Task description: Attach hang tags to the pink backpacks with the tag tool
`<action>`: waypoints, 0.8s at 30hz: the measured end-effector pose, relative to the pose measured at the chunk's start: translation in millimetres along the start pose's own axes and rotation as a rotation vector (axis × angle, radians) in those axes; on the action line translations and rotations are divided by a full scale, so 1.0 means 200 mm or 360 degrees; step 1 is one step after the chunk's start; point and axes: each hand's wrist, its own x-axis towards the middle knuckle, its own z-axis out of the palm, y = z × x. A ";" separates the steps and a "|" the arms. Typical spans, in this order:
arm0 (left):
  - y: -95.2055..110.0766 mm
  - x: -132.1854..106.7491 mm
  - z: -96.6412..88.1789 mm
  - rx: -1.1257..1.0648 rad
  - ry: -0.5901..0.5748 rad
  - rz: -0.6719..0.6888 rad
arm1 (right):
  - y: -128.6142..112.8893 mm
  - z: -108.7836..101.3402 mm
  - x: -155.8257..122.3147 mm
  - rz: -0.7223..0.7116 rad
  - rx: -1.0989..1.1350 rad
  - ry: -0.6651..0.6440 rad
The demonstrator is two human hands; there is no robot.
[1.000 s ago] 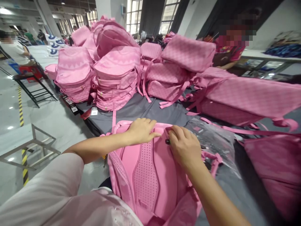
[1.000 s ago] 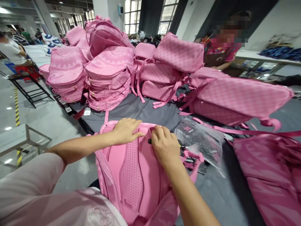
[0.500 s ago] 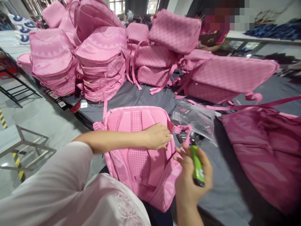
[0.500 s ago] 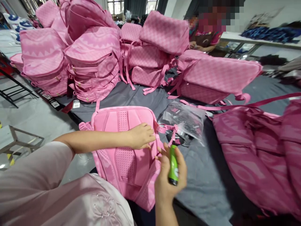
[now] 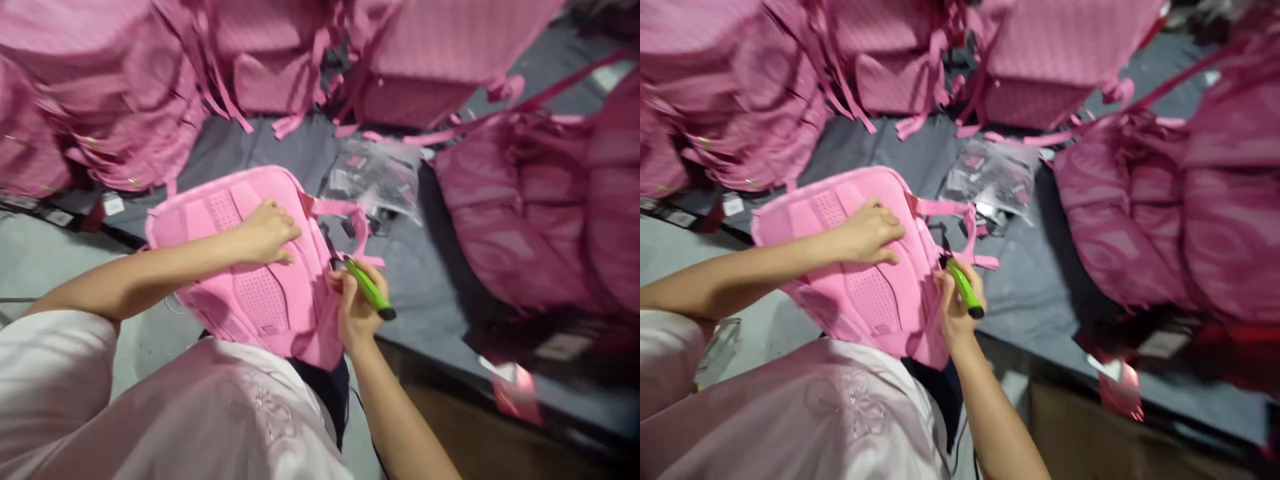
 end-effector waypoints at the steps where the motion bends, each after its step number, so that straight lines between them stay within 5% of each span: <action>1: 0.02 0.01 0.03 0.0006 0.0048 0.0020 | -0.03 0.02 0.00 0.0019 0.0115 -0.0010; 7: 0.11 0.01 0.16 -0.0059 0.0427 0.0069 | -0.11 0.05 0.02 0.0146 0.0210 -0.0073; 20: 0.11 0.00 0.25 0.0023 0.0900 0.0220 | -0.02 0.17 0.05 -0.0268 -0.0166 0.0089; 24: 0.11 0.00 0.26 0.0060 0.0880 0.0190 | 0.00 0.17 0.05 -0.0349 -0.0214 0.0152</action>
